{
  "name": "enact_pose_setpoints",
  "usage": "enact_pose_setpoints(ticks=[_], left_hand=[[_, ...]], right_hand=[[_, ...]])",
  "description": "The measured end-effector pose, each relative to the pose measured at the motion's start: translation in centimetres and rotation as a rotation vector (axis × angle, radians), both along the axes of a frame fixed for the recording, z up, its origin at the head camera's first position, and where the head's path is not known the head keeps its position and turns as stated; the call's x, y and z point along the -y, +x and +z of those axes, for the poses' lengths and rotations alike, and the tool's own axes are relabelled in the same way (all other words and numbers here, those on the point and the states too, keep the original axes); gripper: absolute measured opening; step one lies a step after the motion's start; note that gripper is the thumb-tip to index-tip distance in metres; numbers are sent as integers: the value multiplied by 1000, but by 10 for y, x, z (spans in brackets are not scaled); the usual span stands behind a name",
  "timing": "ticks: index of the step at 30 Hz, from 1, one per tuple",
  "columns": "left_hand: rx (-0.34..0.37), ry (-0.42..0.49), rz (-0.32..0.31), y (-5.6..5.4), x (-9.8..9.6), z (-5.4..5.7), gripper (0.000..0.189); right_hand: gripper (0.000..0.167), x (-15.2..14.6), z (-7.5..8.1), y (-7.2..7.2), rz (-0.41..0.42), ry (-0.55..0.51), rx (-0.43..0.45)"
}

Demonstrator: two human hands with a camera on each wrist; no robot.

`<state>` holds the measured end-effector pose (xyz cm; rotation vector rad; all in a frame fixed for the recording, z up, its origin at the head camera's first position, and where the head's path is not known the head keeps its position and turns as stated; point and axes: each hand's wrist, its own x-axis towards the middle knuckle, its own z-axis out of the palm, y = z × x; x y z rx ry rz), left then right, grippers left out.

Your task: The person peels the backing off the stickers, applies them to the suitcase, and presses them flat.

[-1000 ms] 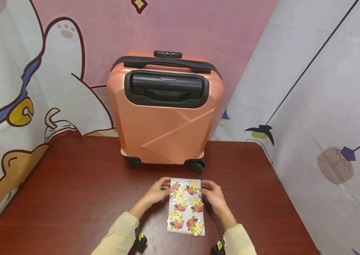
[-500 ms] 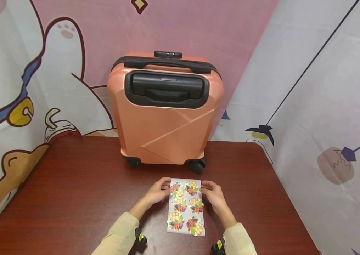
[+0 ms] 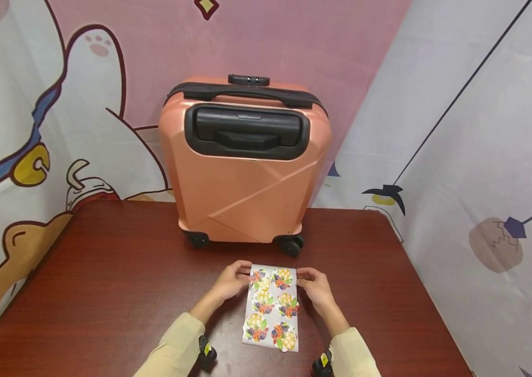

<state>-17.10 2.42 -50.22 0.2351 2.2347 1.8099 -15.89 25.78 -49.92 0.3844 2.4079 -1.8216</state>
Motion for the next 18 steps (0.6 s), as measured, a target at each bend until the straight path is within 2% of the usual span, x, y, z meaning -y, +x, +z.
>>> enact_pose_setpoints(ticks=[9,13,18], left_hand=[[-79,-54,34,-1,1,2,16],[-92,-81,55,-2,1,3,13],[-117,-68,91,-3,1,5,12]], right_hand=[[18,-1,-1,-3,9,39,-5],[18,-1,1,-4,6,50,-13],[16,0,7,-4,-2,40,-49]])
